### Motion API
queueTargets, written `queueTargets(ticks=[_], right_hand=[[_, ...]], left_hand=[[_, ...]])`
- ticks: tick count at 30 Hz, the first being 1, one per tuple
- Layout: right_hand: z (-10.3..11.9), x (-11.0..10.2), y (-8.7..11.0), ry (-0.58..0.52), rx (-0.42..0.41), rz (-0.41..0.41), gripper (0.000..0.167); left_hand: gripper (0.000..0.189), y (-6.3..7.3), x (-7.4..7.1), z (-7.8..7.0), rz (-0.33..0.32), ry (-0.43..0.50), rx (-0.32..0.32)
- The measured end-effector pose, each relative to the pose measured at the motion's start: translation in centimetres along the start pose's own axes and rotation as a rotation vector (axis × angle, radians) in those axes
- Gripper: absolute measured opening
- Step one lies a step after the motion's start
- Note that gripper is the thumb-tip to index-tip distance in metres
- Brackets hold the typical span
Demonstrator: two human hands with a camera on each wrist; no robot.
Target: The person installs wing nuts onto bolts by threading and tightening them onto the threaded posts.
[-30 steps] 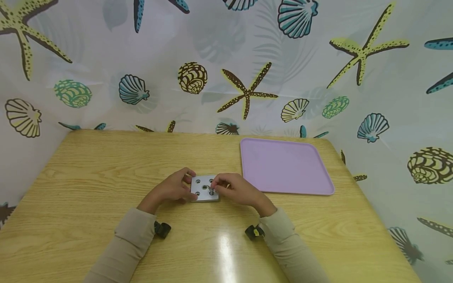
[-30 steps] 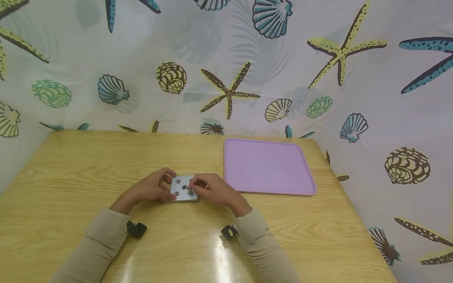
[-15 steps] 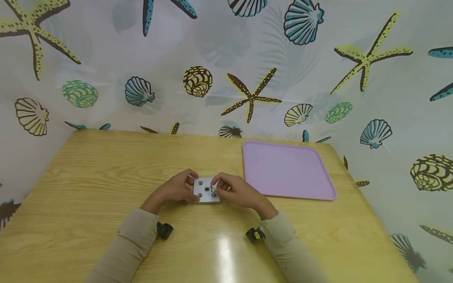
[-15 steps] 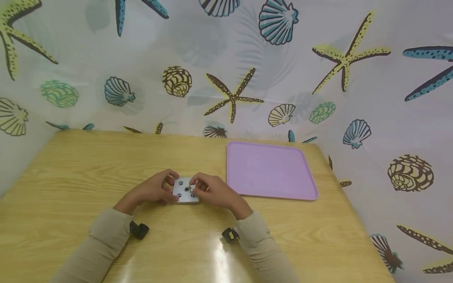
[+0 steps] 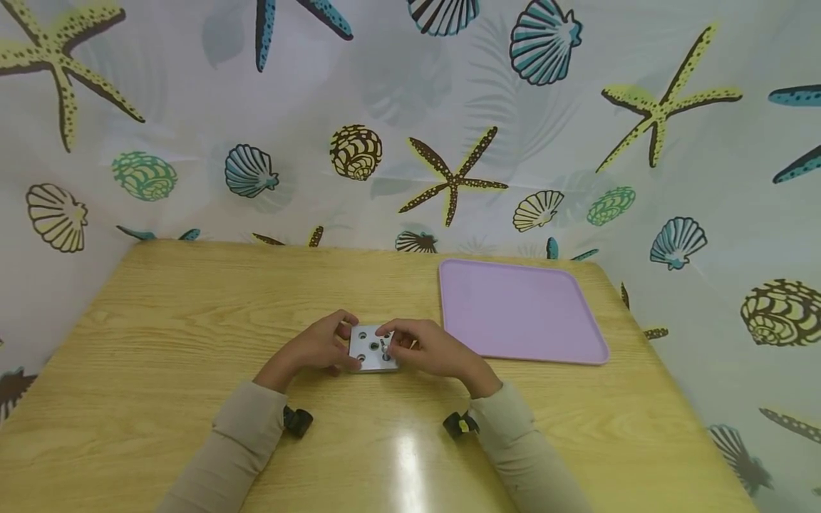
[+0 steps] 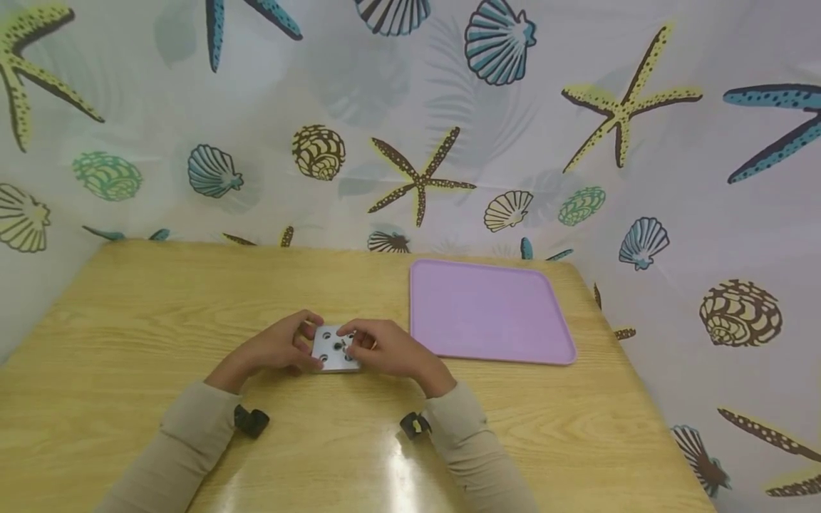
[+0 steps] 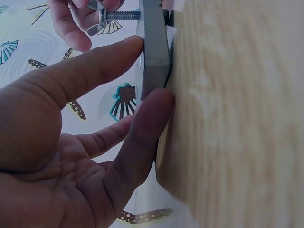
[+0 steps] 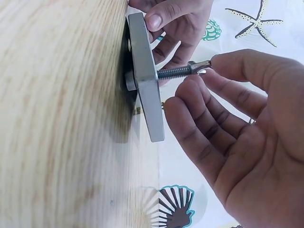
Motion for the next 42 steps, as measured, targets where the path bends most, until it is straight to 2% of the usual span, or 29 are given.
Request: queueTargets(ticks=[6, 24, 34, 42], right_hand=[[-0.12, -0.10, -0.08, 0.014, -0.009, -0.011, 0.027], [-0.43, -0.34, 0.19, -0.006, 0.045, -0.036, 0.021], [-0.43, -0.35, 0.46, -0.011, 0.046, -0.046, 0.019], [-0.71, -0.36, 0.59, -0.014, 0.029, -0.049, 0.010]], left_hand=[[0.079, 0.14, -0.22, -0.28, 0.001, -0.020, 0.029], [0.080, 0.20, -0.08, -0.35, -0.009, -0.037, 0.009], [0.080, 0.14, 0.18, -0.10, -0.009, -0.033, 0.003], [0.080, 0.37, 0.31, -0.07, 0.001, -0.021, 0.010]])
Point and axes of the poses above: each hand's wrist, its own y-axis away from the middle knuckle, its own x-axis out of the palm, z = x × y, the point moved 5 cm from there along -y, towards the middle knuckle, and after that the axes turned 7 degrees about -z, right-handed, at the moved point
